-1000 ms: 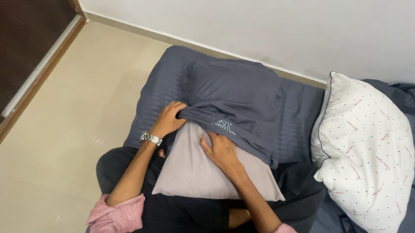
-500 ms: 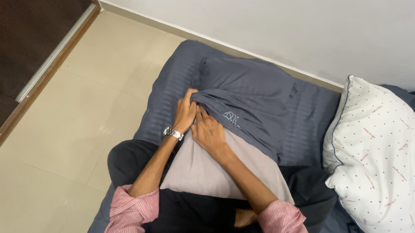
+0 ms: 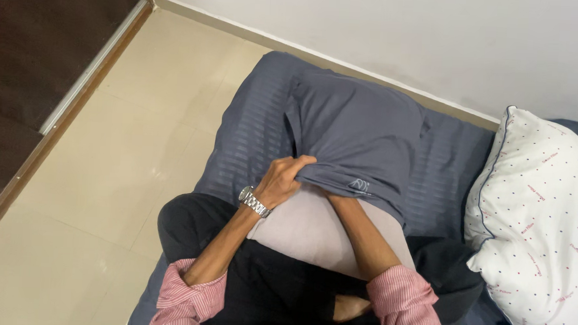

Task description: The person sits on a bed and puts a dark gray pillowcase onto a pillow, smoothing the fabric and adjusting the corners. The person then repeats the process with a second pillow and a white patterned pillowcase.

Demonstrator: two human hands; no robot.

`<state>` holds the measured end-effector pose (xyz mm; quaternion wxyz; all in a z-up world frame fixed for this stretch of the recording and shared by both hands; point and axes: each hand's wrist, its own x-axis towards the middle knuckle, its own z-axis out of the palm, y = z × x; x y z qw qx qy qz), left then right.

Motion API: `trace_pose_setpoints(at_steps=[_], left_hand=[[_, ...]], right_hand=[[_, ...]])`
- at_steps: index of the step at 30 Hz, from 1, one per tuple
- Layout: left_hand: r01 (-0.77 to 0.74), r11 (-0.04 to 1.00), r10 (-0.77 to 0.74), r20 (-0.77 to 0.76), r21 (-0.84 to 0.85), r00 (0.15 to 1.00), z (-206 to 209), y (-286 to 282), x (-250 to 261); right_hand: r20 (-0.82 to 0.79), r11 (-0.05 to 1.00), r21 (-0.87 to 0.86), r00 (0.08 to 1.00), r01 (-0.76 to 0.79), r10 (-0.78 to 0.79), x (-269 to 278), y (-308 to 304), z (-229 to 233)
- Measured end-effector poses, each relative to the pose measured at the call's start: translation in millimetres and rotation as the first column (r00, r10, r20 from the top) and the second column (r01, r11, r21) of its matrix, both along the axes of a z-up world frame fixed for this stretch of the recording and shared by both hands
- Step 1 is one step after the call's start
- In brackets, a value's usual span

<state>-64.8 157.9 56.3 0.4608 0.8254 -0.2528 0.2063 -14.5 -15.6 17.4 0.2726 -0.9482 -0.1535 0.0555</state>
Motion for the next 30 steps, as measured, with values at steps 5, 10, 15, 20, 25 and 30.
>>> trace_pose_setpoints(at_steps=[5, 10, 15, 20, 25, 30], left_hand=[[0.077, 0.995, -0.069, -0.11, 0.068, 0.991, 4, -1, -4], [0.078, 0.996, -0.076, -0.037, 0.053, 0.996, 9, -2, -5], [0.096, 0.995, -0.096, -0.012, -0.034, 0.995, 24, 5, 1], [0.026, 1.0, -0.027, -0.112, -0.01, 0.993, 36, -6, -20], [0.051, 0.999, -0.052, -0.05, -0.005, 0.997, 40, -3, -28], [0.017, 0.991, 0.016, -0.249, 0.13, 0.968, 39, 14, -17]], right_hand=[[-0.054, 0.998, -0.018, 0.997, 0.058, -0.059, 18, -30, -19], [-0.082, 0.996, -0.026, 0.993, 0.081, -0.083, 35, -38, -32], [-0.09, 0.994, -0.031, 0.99, 0.104, -0.107, 62, -36, -42], [-0.104, 0.992, -0.038, 0.987, 0.122, -0.125, 91, -30, -48], [-0.102, 0.992, -0.024, 0.987, 0.12, -0.122, 98, -18, -46], [-0.146, 0.997, -0.015, 0.987, 0.072, -0.073, 70, -1, -60]])
